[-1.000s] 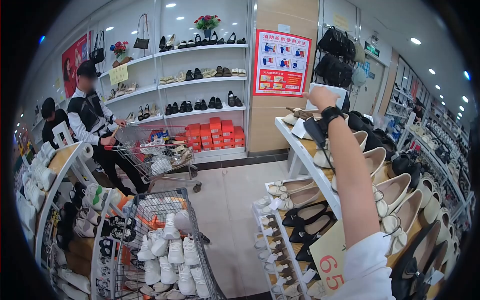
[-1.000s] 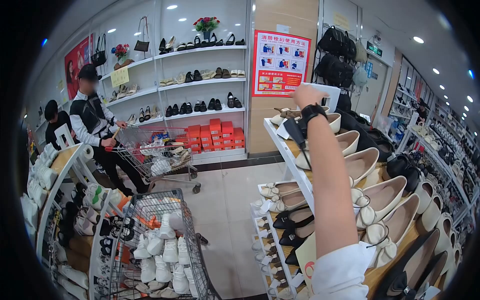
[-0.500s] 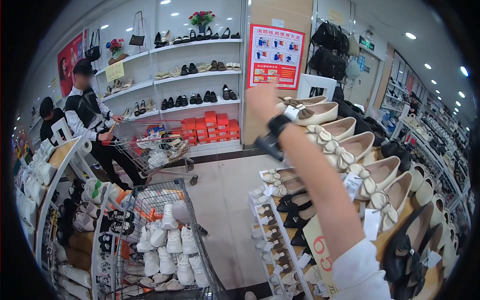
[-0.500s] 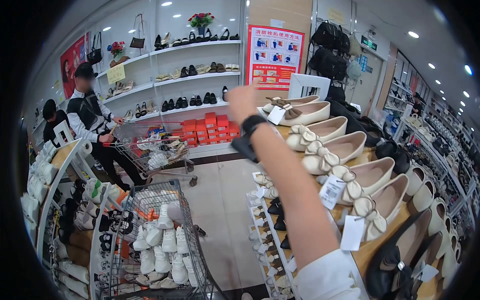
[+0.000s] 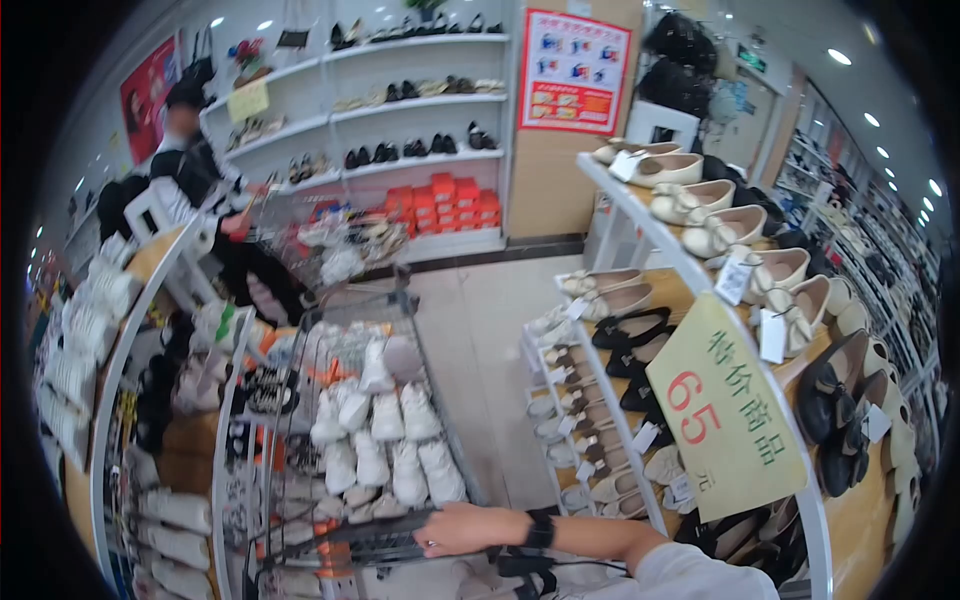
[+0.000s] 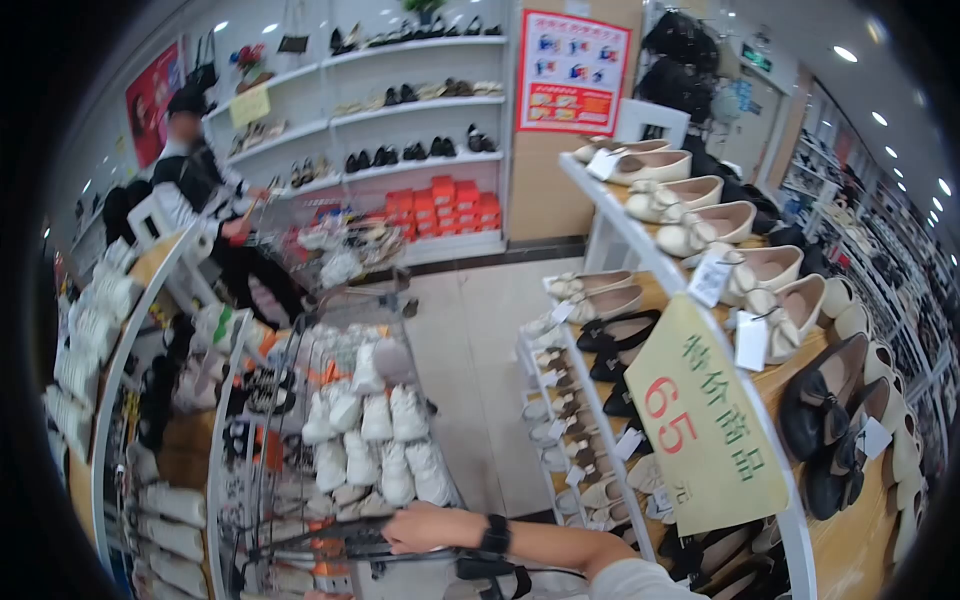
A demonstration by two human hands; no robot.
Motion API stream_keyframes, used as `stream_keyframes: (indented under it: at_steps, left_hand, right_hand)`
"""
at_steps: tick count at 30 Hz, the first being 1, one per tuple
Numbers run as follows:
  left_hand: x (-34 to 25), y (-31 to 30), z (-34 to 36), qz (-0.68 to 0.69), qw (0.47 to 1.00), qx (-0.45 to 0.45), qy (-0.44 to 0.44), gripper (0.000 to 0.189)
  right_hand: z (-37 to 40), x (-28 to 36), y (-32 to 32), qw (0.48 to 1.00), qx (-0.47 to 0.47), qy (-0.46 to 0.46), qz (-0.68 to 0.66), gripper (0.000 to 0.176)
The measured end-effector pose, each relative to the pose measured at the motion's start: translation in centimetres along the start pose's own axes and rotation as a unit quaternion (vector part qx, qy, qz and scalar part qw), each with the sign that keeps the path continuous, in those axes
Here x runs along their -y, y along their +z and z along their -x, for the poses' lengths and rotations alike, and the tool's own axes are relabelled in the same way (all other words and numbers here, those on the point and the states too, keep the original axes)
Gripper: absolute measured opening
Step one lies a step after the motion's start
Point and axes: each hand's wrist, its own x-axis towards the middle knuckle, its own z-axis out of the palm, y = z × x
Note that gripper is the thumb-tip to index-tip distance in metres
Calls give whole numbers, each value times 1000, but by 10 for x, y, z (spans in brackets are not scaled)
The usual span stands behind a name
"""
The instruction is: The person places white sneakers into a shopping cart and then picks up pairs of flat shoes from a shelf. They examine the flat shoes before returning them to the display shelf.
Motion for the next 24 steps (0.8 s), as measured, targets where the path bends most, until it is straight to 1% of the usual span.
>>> stream_keyframes:
  at_steps: [1,2,3,4,5,6,7,8,9,10,12,13,15,16,17,18,19,21,22,24]
  left_hand:
    - [10,12,-3,-12,999,42,-6,25]
    - [16,22,-3,-64,997,11,31,26]
    - [21,30,-2,-111,992,-15,64,31]
    - [17,33,-4,-96,968,-170,156,32]
    - [11,30,0,-86,980,-126,127,31]
    - [8,28,1,-90,978,-128,135,31]
    - [7,30,0,-87,975,-140,147,33]
    - [6,33,1,-87,971,-154,164,34]
    - [4,35,4,-80,974,-147,150,34]
    - [3,36,5,-79,974,-146,155,36]
    - [0,42,8,-76,974,-142,160,37]
    - [-2,43,11,-68,974,-138,166,37]
    - [-5,46,13,-58,974,-129,175,38]
    - [-6,47,14,-25,972,-134,191,38]
    - [-7,48,16,8,968,-139,208,38]
    - [-8,45,19,18,975,-80,207,36]
    - [-8,41,19,15,974,-78,211,36]
    - [-5,32,17,65,960,-56,268,28]
    - [-3,21,15,65,959,-51,272,28]
    - [2,-7,0,48,929,-155,332,20]
  right_hand:
    - [12,3,32,998,-61,-12,-15,20]
    - [25,19,45,997,-74,27,3,19]
    - [32,27,61,993,-102,56,17,17]
    - [42,31,71,990,-127,-11,66,16]
    - [51,57,62,984,-98,129,-74,19]
    - [54,57,80,981,-119,122,-93,22]
    - [59,67,85,972,-116,167,-119,26]
    - [62,76,91,968,-87,197,-129,28]
    - [63,83,96,961,-62,231,-136,30]
    - [64,88,101,962,-51,228,-141,30]
    - [64,97,110,956,-104,267,-64,38]
    - [62,102,114,956,-102,268,-68,38]
    - [60,113,119,942,-107,318,13,36]
    - [59,116,124,934,-141,326,39,34]
    - [61,120,128,933,-140,330,35,34]
    - [64,122,130,925,-157,343,41,34]
    - [64,123,131,916,-177,356,49,34]
    - [64,126,132,908,-182,375,47,33]
    - [66,127,135,902,-177,390,51,32]
    - [68,129,141,893,-166,415,49,30]
